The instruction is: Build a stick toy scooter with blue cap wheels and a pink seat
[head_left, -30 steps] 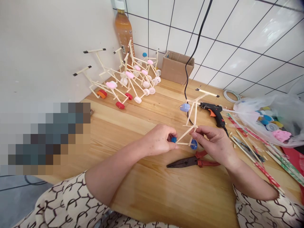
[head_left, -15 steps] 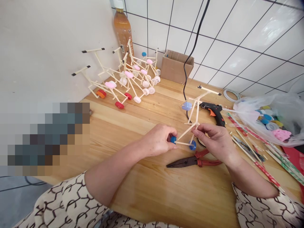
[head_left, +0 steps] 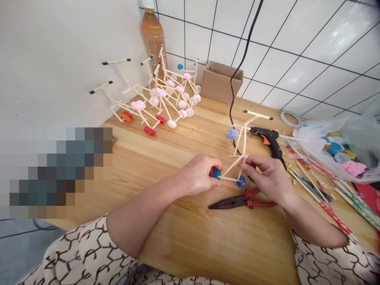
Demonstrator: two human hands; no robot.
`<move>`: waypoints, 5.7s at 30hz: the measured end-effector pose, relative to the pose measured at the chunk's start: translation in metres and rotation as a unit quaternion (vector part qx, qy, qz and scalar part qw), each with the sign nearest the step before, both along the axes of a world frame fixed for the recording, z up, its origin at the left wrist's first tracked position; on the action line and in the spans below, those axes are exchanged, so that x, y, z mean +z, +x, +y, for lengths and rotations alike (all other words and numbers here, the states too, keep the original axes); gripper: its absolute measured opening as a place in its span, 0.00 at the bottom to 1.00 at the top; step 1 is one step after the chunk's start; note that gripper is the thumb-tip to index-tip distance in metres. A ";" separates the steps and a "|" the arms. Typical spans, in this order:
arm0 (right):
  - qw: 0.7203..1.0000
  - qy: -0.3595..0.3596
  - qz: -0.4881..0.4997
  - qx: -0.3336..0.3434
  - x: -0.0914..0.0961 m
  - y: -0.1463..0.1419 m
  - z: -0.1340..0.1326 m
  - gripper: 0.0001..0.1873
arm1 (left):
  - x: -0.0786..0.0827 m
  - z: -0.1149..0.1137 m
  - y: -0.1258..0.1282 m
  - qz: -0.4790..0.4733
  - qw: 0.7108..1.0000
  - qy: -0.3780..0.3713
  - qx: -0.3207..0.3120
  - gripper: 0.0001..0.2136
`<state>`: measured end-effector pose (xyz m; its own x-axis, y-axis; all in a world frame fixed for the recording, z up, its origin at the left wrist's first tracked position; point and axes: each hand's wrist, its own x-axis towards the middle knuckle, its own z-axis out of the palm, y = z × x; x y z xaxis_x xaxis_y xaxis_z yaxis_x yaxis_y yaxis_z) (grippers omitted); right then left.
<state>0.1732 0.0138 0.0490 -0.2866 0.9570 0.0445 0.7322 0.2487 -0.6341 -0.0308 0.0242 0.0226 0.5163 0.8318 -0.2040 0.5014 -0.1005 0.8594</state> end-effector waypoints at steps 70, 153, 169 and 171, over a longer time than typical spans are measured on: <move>1.000 0.005 -0.016 -0.025 0.002 -0.009 -0.001 0.15 | 0.009 -0.006 0.004 0.056 0.992 0.103 -0.038 0.09; 0.992 -0.121 0.035 0.016 0.008 -0.002 0.002 0.10 | -0.010 -0.007 -0.002 -0.011 0.959 0.255 -0.121 0.18; 0.968 -0.234 0.087 0.001 -0.009 0.017 -0.026 0.23 | -0.011 -0.007 -0.002 0.001 0.957 0.269 -0.112 0.18; 0.965 -0.244 0.098 0.003 -0.007 0.015 -0.025 0.21 | -0.011 -0.007 -0.002 -0.002 0.957 0.269 -0.110 0.19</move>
<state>0.1882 -0.0113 0.0419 -0.3235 0.8763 -0.3569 0.5853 -0.1110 -0.8032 -0.0326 0.0170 0.0121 0.6902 0.6873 0.2264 0.4143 -0.6319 0.6550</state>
